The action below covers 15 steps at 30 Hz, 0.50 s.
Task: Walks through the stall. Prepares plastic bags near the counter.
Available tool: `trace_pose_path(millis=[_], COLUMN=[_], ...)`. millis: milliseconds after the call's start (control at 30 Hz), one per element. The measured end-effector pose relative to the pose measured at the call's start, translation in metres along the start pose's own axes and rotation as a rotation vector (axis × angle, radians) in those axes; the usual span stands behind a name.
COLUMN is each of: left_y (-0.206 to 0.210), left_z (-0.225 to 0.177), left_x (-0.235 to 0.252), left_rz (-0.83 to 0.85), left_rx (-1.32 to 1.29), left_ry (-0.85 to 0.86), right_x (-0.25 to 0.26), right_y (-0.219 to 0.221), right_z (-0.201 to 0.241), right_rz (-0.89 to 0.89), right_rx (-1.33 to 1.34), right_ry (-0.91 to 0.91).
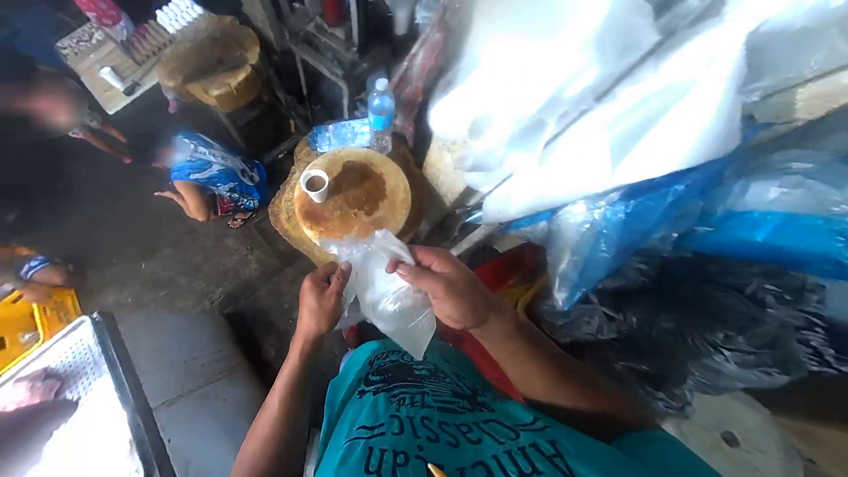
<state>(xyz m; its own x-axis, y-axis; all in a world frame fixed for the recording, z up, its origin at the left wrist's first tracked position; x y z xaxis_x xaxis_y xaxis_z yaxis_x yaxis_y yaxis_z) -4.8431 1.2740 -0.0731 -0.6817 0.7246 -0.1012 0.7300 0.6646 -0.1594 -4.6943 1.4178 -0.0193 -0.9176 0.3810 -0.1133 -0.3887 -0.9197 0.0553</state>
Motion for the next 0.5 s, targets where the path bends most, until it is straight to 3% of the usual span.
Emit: trace_pose_path(millis=[133,267,367,500], left_y=[-0.044,-0.043,-0.018,0.025], left_z=[0.014,0.013,0.006,-0.009], left_x=[-0.009,-0.002,0.013,0.019], left_rz=[-0.191,-0.233,-0.136,0.150], left_rx=[-0.113,-0.230,-0.236,-0.215], left_ry=[0.039,0.082,0.095,0.134], right_x=[0.001,-0.013,-0.024,-0.028], right_y=[-0.014,-0.023,-0.028,-0.023], right_z=[0.012,0.031,0.031,0.022], right_rz=[-0.032,0.038,0.048,0.027], right_rx=[-0.166,-0.234,-0.199,-0.048], right_ry=[-0.143,-0.186,-0.161,-0.072])
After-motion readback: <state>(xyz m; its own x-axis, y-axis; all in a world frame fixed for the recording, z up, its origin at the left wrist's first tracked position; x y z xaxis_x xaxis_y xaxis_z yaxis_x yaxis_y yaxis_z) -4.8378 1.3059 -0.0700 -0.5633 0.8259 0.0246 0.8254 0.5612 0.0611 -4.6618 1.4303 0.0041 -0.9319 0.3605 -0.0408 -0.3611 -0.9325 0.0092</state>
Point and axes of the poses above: each hand's wrist, its own x-axis towards the middle knuckle, its own y-axis out of the palm, z = x × y, the point moved 7 cm from there along x, towards the middle knuckle, and after that the axes turned 5 degrees about -x, right-handed, at the moved point
